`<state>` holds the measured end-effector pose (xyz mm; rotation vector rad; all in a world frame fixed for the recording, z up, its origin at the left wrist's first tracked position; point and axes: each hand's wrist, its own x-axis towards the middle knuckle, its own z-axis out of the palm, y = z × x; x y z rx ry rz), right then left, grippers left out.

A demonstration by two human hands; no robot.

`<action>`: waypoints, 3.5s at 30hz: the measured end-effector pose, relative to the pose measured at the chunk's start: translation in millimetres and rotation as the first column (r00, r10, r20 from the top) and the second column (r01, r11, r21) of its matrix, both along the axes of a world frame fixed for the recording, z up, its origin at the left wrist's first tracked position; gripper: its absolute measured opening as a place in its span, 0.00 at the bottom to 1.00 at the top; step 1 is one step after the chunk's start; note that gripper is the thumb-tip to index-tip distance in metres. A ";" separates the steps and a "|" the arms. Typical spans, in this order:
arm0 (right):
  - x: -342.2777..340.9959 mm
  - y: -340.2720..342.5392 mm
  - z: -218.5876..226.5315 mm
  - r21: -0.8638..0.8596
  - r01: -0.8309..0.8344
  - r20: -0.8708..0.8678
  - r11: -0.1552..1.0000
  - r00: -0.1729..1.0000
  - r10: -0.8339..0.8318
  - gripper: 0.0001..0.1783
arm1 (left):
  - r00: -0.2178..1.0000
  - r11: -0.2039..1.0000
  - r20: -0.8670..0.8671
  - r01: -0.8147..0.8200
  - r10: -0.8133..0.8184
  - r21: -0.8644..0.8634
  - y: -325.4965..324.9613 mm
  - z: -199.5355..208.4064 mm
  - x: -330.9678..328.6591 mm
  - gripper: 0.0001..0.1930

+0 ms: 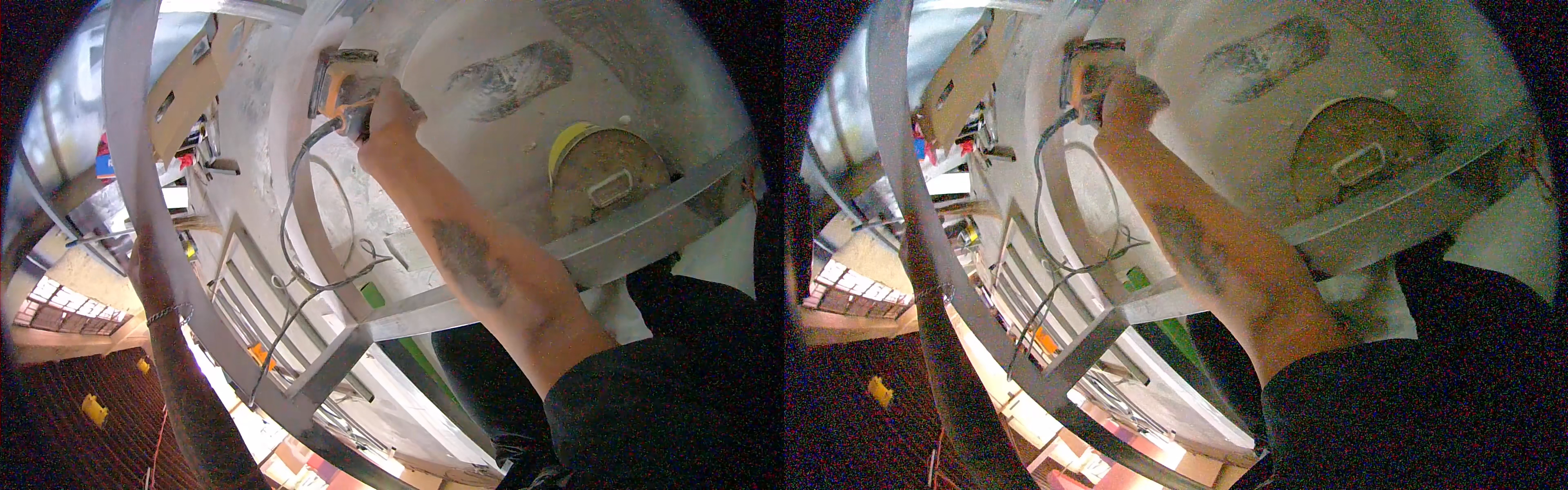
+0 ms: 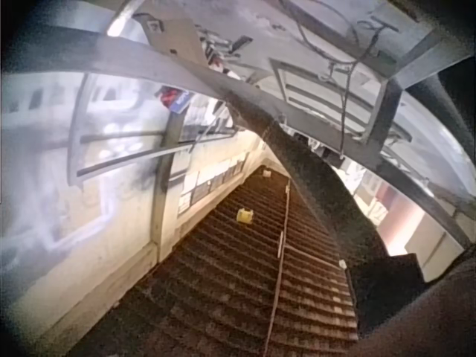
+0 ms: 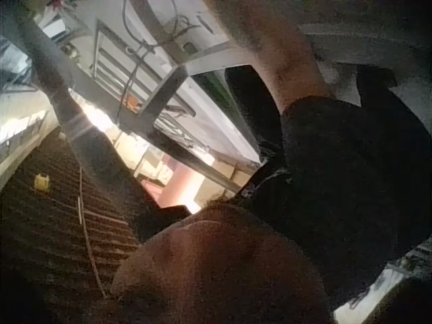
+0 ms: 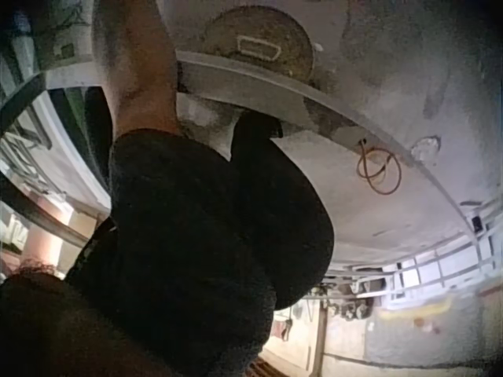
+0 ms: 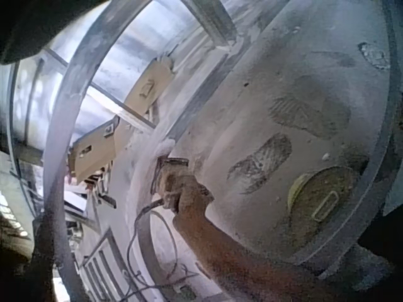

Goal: The person sands various sections of a curved metal frame using an electric sander.

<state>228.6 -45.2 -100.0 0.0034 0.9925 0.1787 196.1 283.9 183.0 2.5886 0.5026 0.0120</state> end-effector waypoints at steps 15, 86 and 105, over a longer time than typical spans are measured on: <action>11.9 6.4 -18.2 -0.069 0.145 0.069 0.987 0.988 -0.140 0.25 | 0.999 0.999 0.014 -0.029 0.029 0.018 -8.2 1.6 -0.5 0.22; 24.4 -5.2 -12.5 -0.707 0.203 0.115 0.677 0.978 -0.173 0.30 | 0.999 0.999 0.033 -0.004 0.005 -0.032 -9.7 -9.8 6.8 0.17; -28.4 42.7 15.6 -0.619 -0.188 -0.016 0.763 0.974 0.227 0.36 | 0.996 0.998 0.067 0.068 -0.067 -0.018 -2.5 0.4 2.0 0.17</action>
